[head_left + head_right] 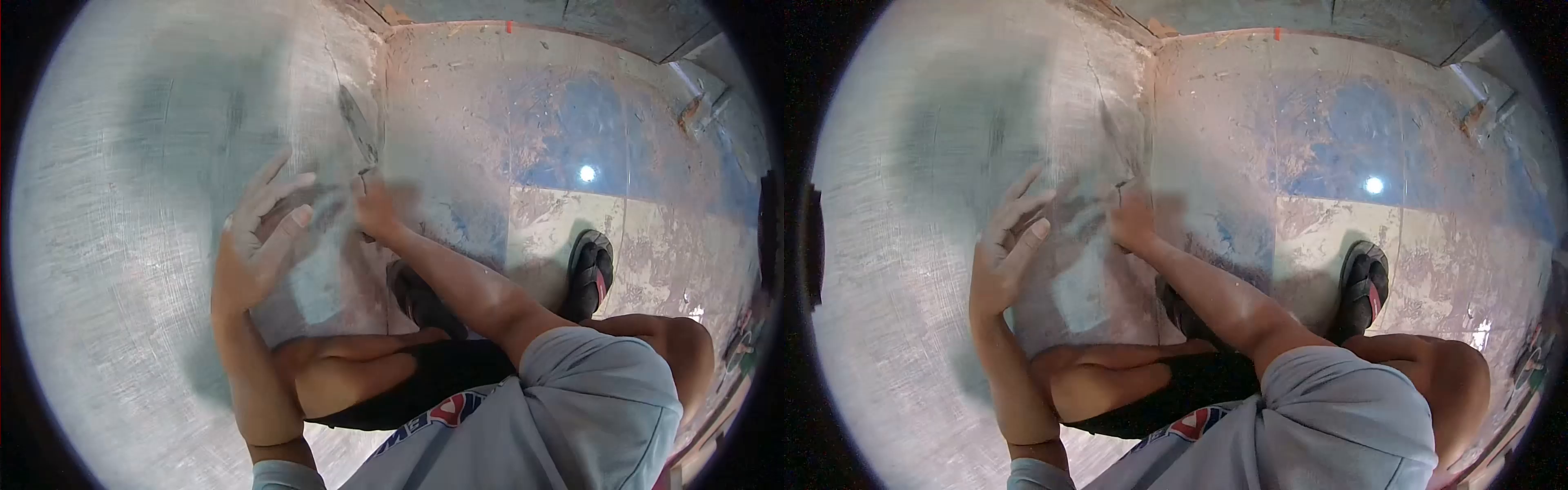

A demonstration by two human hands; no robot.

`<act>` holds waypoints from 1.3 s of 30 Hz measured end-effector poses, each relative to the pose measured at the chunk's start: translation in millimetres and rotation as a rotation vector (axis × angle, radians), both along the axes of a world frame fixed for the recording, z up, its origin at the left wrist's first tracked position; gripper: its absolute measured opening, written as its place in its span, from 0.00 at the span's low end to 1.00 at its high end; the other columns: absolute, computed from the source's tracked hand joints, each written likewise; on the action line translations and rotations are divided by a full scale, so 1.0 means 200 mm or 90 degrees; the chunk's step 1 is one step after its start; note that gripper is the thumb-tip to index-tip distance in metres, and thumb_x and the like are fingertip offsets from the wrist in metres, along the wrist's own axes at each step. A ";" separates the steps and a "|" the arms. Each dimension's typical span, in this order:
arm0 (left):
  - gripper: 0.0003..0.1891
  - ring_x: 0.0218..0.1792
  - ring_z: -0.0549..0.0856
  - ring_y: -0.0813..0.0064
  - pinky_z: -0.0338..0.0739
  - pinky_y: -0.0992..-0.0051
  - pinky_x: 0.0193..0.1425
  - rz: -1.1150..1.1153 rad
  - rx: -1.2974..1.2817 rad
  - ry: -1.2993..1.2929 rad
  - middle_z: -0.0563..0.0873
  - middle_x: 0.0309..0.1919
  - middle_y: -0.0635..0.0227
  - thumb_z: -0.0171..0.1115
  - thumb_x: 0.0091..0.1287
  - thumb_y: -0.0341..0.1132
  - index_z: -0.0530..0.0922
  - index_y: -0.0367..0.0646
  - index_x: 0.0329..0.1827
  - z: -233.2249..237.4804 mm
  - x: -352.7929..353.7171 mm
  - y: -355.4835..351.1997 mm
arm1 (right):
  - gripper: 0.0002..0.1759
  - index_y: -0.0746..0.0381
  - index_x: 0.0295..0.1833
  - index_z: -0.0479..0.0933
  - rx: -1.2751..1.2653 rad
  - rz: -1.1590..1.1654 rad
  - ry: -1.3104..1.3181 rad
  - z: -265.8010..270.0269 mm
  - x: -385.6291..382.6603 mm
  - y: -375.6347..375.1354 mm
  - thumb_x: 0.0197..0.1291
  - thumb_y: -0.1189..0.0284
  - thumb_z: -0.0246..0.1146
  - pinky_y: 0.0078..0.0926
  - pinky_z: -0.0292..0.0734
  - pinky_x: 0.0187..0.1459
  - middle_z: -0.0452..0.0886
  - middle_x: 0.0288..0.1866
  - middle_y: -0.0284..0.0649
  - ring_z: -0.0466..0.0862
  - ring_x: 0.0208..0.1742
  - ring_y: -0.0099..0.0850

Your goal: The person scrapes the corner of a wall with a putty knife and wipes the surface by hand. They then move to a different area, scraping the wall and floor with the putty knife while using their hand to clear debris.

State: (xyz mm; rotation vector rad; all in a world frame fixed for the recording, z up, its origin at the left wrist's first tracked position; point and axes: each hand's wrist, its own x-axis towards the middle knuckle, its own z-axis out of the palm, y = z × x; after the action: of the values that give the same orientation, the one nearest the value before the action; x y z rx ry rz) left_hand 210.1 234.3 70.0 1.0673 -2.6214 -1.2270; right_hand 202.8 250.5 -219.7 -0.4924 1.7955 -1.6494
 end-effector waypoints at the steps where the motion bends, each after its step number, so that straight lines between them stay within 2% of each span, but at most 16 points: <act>1: 0.18 0.68 0.78 0.62 0.76 0.65 0.69 -0.010 -0.003 -0.026 0.69 0.76 0.53 0.65 0.72 0.32 0.82 0.39 0.63 0.01 0.00 0.01 | 0.29 0.70 0.54 0.75 0.001 0.003 -0.004 0.00 -0.02 0.03 0.76 0.52 0.49 0.54 0.73 0.56 0.80 0.55 0.64 0.79 0.56 0.63; 2: 0.18 0.68 0.78 0.62 0.76 0.65 0.69 -0.020 -0.011 -0.051 0.69 0.76 0.53 0.65 0.72 0.32 0.82 0.38 0.63 0.02 0.00 0.01 | 0.28 0.70 0.53 0.75 0.004 0.109 0.023 -0.01 -0.08 0.06 0.76 0.52 0.49 0.54 0.73 0.56 0.80 0.54 0.64 0.78 0.56 0.63; 4: 0.18 0.69 0.78 0.62 0.76 0.65 0.69 -0.001 -0.016 -0.028 0.69 0.76 0.53 0.65 0.72 0.32 0.82 0.38 0.63 0.02 0.01 0.01 | 0.28 0.70 0.52 0.75 0.002 0.214 0.061 0.02 -0.12 0.05 0.76 0.52 0.49 0.54 0.73 0.55 0.80 0.53 0.63 0.78 0.55 0.63; 6: 0.18 0.70 0.77 0.62 0.76 0.65 0.69 0.006 -0.011 -0.005 0.69 0.76 0.52 0.65 0.72 0.33 0.82 0.39 0.63 0.01 0.00 0.00 | 0.26 0.69 0.49 0.74 0.061 0.094 -0.038 0.00 -0.05 0.00 0.76 0.53 0.49 0.55 0.73 0.52 0.80 0.50 0.61 0.79 0.52 0.61; 7: 0.18 0.70 0.77 0.61 0.76 0.65 0.70 -0.011 -0.005 -0.014 0.69 0.76 0.52 0.65 0.72 0.33 0.82 0.39 0.63 0.01 0.00 0.01 | 0.23 0.69 0.49 0.75 0.016 0.175 -0.017 -0.07 -0.05 -0.06 0.75 0.56 0.51 0.57 0.73 0.51 0.81 0.47 0.60 0.79 0.51 0.59; 8: 0.18 0.71 0.76 0.61 0.75 0.65 0.70 -0.025 0.000 -0.025 0.69 0.76 0.52 0.66 0.72 0.33 0.82 0.39 0.63 0.03 0.01 0.02 | 0.23 0.69 0.49 0.75 0.014 0.179 -0.020 -0.14 -0.03 -0.07 0.75 0.56 0.51 0.57 0.73 0.51 0.81 0.47 0.60 0.79 0.51 0.59; 10: 0.18 0.72 0.74 0.62 0.72 0.65 0.72 0.013 -0.002 -0.038 0.69 0.77 0.53 0.64 0.72 0.33 0.82 0.38 0.63 0.05 0.01 0.04 | 0.17 0.67 0.47 0.75 0.085 0.191 0.158 -0.16 -0.07 -0.05 0.70 0.62 0.54 0.57 0.74 0.49 0.81 0.43 0.59 0.80 0.49 0.57; 17: 0.18 0.72 0.73 0.63 0.69 0.65 0.74 0.025 0.019 -0.041 0.68 0.77 0.54 0.63 0.73 0.33 0.81 0.37 0.63 0.04 0.03 0.04 | 0.15 0.67 0.48 0.76 0.081 0.300 0.140 -0.19 -0.06 -0.05 0.62 0.68 0.58 0.54 0.76 0.50 0.81 0.43 0.58 0.80 0.49 0.56; 19: 0.18 0.72 0.74 0.63 0.70 0.66 0.73 0.031 0.020 -0.018 0.68 0.77 0.54 0.63 0.74 0.34 0.82 0.37 0.63 0.02 0.02 0.04 | 0.17 0.69 0.51 0.76 0.080 0.127 0.206 -0.18 -0.04 -0.09 0.63 0.67 0.58 0.54 0.77 0.52 0.80 0.44 0.60 0.81 0.51 0.55; 23: 0.18 0.71 0.76 0.62 0.73 0.66 0.70 0.001 -0.008 -0.046 0.68 0.77 0.53 0.64 0.72 0.33 0.82 0.39 0.63 0.04 0.03 0.04 | 0.19 0.69 0.54 0.77 0.092 0.212 0.170 -0.01 -0.17 0.02 0.68 0.64 0.56 0.52 0.77 0.53 0.80 0.46 0.62 0.81 0.53 0.56; 25: 0.18 0.70 0.77 0.61 0.76 0.67 0.68 0.014 -0.010 -0.038 0.69 0.77 0.52 0.66 0.71 0.33 0.82 0.41 0.63 0.01 0.02 0.02 | 0.22 0.70 0.54 0.77 0.079 0.167 -0.225 -0.07 -0.22 0.01 0.74 0.60 0.51 0.51 0.77 0.54 0.80 0.52 0.63 0.80 0.56 0.57; 30: 0.18 0.71 0.76 0.61 0.76 0.66 0.69 0.010 0.009 -0.055 0.69 0.76 0.52 0.66 0.71 0.33 0.83 0.40 0.63 0.02 0.02 0.04 | 0.22 0.64 0.47 0.79 0.106 0.197 -0.097 -0.11 -0.19 0.03 0.75 0.58 0.48 0.52 0.76 0.50 0.82 0.44 0.63 0.82 0.48 0.60; 32: 0.18 0.72 0.75 0.60 0.75 0.66 0.70 0.010 0.015 -0.060 0.69 0.77 0.53 0.66 0.71 0.33 0.82 0.41 0.63 0.01 0.00 0.04 | 0.21 0.64 0.43 0.78 0.030 0.005 0.065 -0.28 -0.07 -0.04 0.74 0.57 0.48 0.53 0.76 0.46 0.81 0.38 0.63 0.82 0.42 0.61; 36: 0.18 0.73 0.74 0.60 0.74 0.65 0.71 -0.008 0.005 -0.049 0.69 0.76 0.53 0.66 0.71 0.31 0.82 0.40 0.63 0.01 0.00 0.04 | 0.23 0.67 0.41 0.77 0.099 0.113 -0.050 -0.22 -0.14 0.02 0.75 0.58 0.48 0.54 0.75 0.42 0.81 0.35 0.62 0.82 0.37 0.59; 38: 0.18 0.73 0.74 0.60 0.74 0.65 0.71 -0.010 0.013 -0.049 0.69 0.76 0.53 0.65 0.71 0.31 0.82 0.41 0.63 0.01 0.01 0.04 | 0.25 0.70 0.41 0.76 -0.033 0.125 -0.034 -0.22 -0.08 0.05 0.75 0.57 0.49 0.53 0.73 0.38 0.81 0.35 0.62 0.82 0.33 0.55; 39: 0.18 0.72 0.74 0.60 0.75 0.64 0.71 -0.009 0.016 -0.050 0.70 0.76 0.53 0.65 0.71 0.32 0.82 0.41 0.63 0.02 0.02 0.04 | 0.25 0.70 0.41 0.76 -0.032 0.124 -0.038 -0.20 -0.08 0.05 0.75 0.57 0.49 0.53 0.73 0.38 0.81 0.35 0.62 0.82 0.33 0.55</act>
State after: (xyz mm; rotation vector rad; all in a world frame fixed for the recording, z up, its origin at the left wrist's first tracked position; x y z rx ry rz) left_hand 213.8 241.6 74.0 1.1258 -2.6815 -1.2492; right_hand 187.3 260.5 -260.3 -0.6138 1.6130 -1.5611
